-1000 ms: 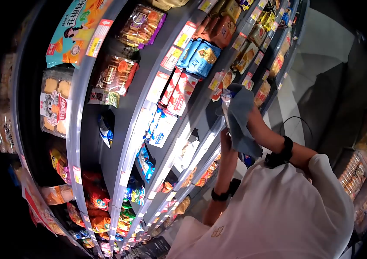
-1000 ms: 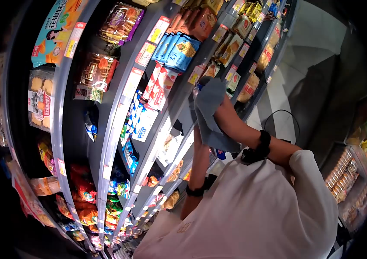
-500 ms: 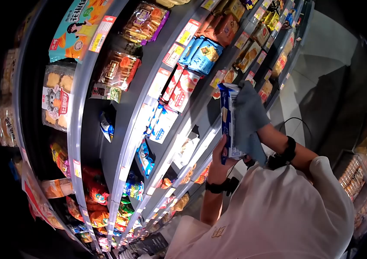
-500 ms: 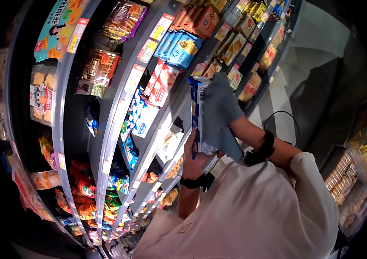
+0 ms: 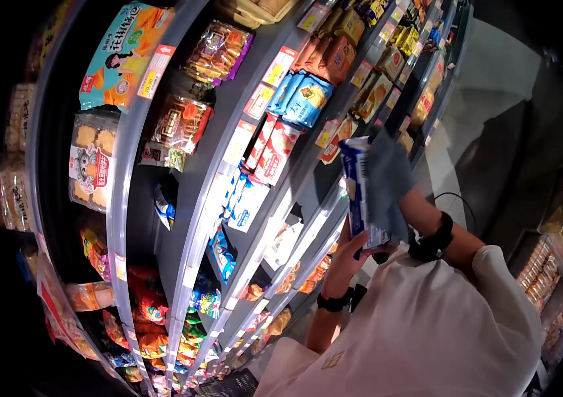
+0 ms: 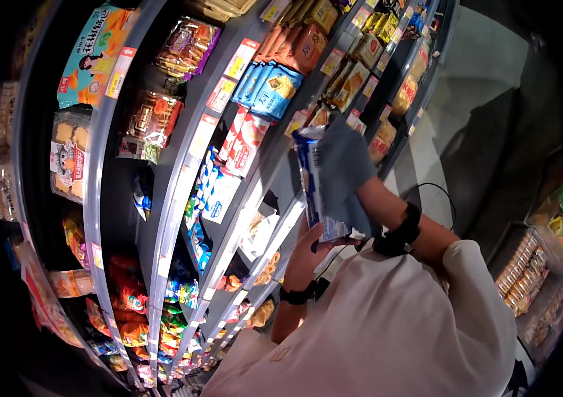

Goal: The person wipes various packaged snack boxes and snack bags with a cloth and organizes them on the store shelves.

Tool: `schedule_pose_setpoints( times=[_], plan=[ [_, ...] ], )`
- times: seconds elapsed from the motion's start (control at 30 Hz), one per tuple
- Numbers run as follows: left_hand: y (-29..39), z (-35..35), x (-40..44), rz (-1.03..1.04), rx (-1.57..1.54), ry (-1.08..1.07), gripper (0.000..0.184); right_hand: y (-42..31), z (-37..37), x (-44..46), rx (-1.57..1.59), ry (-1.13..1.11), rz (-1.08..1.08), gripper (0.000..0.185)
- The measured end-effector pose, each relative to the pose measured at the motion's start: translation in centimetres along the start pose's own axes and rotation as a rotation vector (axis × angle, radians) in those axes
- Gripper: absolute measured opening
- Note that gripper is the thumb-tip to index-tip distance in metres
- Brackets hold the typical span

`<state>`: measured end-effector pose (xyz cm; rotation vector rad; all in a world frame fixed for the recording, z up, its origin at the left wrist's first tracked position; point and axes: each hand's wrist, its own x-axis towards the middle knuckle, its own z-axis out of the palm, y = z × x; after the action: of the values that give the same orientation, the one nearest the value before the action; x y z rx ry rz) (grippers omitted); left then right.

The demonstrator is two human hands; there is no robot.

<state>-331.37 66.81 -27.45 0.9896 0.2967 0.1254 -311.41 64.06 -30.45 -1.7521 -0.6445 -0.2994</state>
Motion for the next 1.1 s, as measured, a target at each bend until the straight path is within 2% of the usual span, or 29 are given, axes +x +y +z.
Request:
schedule_pose_setpoints(
  times=[0.03, 0.1, 0.13, 0.23, 0.27, 0.33, 0.4, 0.43, 0.47, 0.5, 0.53, 0.63, 0.67, 0.73, 0.8, 0.83, 0.87, 0.93, 1.0, 1.07, 1.1],
  plan=[
    [0.1, 0.1, -0.2, -0.019, -0.034, 0.069, 0.055, -1.6, 0.3, -0.5, -0.119, 0.011, 0.024, 0.031],
    [0.7, 0.0, -0.3, -0.065, -0.095, 0.171, 0.057, -1.7, -0.6, -0.6, 0.039, -0.005, -0.198, 0.038],
    [0.9, -0.1, -0.5, -0.094, -0.125, 0.212, 0.061, -1.7, -0.1, -0.9, 0.039, -0.004, -0.174, 0.038],
    [0.1, -1.8, -0.2, -0.101, -0.176, 0.207, 0.059, -0.8, 1.6, -1.3, 0.169, 0.033, -0.007, 0.041],
    [-0.3, -2.4, 0.0, -0.088, -0.142, 0.218, 0.058, -0.1, 1.4, -0.9, 0.168, 0.035, -0.017, 0.041],
    [-0.5, -2.6, 0.6, -0.055, -0.116, 0.225, 0.057, 1.0, 0.3, -0.1, -0.150, -0.227, -0.120, 0.044],
    [-0.2, -1.6, 1.0, 0.005, 0.163, 0.263, 0.045, 1.1, -0.9, 0.6, -0.516, -0.457, -0.278, 0.047],
    [-0.8, -2.0, 1.2, 0.031, 0.141, 0.295, 0.044, 1.6, -0.3, 0.5, -0.141, -0.271, -0.075, 0.031],
    [-1.4, -2.4, 1.1, 0.063, 0.122, 0.292, 0.044, 4.3, 2.0, -0.8, 0.560, -0.222, 0.181, 0.027],
    [-2.1, -2.7, 1.0, 0.072, 0.252, 0.417, 0.042, 6.9, 4.4, -2.2, 1.267, -0.028, 0.391, 0.023],
    [-2.5, -3.1, 1.2, 0.106, 0.291, 0.443, 0.040, 5.4, 1.9, -2.4, 1.407, -0.114, 0.496, 0.027],
    [-3.5, -3.4, 1.8, 0.205, 0.419, 0.540, 0.035, 0.5, -1.6, -3.8, 1.596, -0.208, 0.991, 0.039],
    [-3.5, -3.0, 1.9, 0.230, 0.469, 0.587, 0.035, -0.5, -2.0, -4.3, 1.598, -0.250, 1.074, 0.039],
    [-2.9, -1.9, 2.4, 0.305, 0.446, 0.629, 0.032, -1.6, -2.3, -4.6, 1.514, -0.375, 1.067, 0.041],
    [-1.0, 0.8, 2.0, 0.367, 0.415, 0.726, 0.028, -2.4, -2.2, -4.8, 1.381, -0.484, 1.008, 0.042],
    [-1.2, 0.2, 2.0, 0.457, 0.524, 0.716, 0.028, -2.9, -2.1, -4.6, 1.287, -0.533, 0.948, 0.042],
    [-1.1, -0.1, 1.9, 0.484, 0.497, 0.737, 0.028, -3.4, -1.9, -4.3, 1.178, -0.575, 0.876, 0.043],
    [-1.5, -0.4, 1.2, 0.370, 0.525, 0.772, 0.028, -4.4, -1.6, -3.6, 0.926, -0.645, 0.712, 0.044],
    [-0.6, -0.9, 0.6, 0.396, 0.534, 0.779, 0.030, -5.5, -0.7, -2.5, 0.674, -0.688, 0.553, 0.045],
    [1.1, -0.4, -1.5, 0.099, 0.116, 0.479, 0.034, -6.7, -0.3, -1.8, 0.417, -0.719, 0.437, 0.047],
    [1.6, -0.4, -2.3, 0.072, 0.045, 0.395, 0.042, -7.2, 0.1, -1.4, 0.305, -0.735, 0.393, 0.047]
  ],
)
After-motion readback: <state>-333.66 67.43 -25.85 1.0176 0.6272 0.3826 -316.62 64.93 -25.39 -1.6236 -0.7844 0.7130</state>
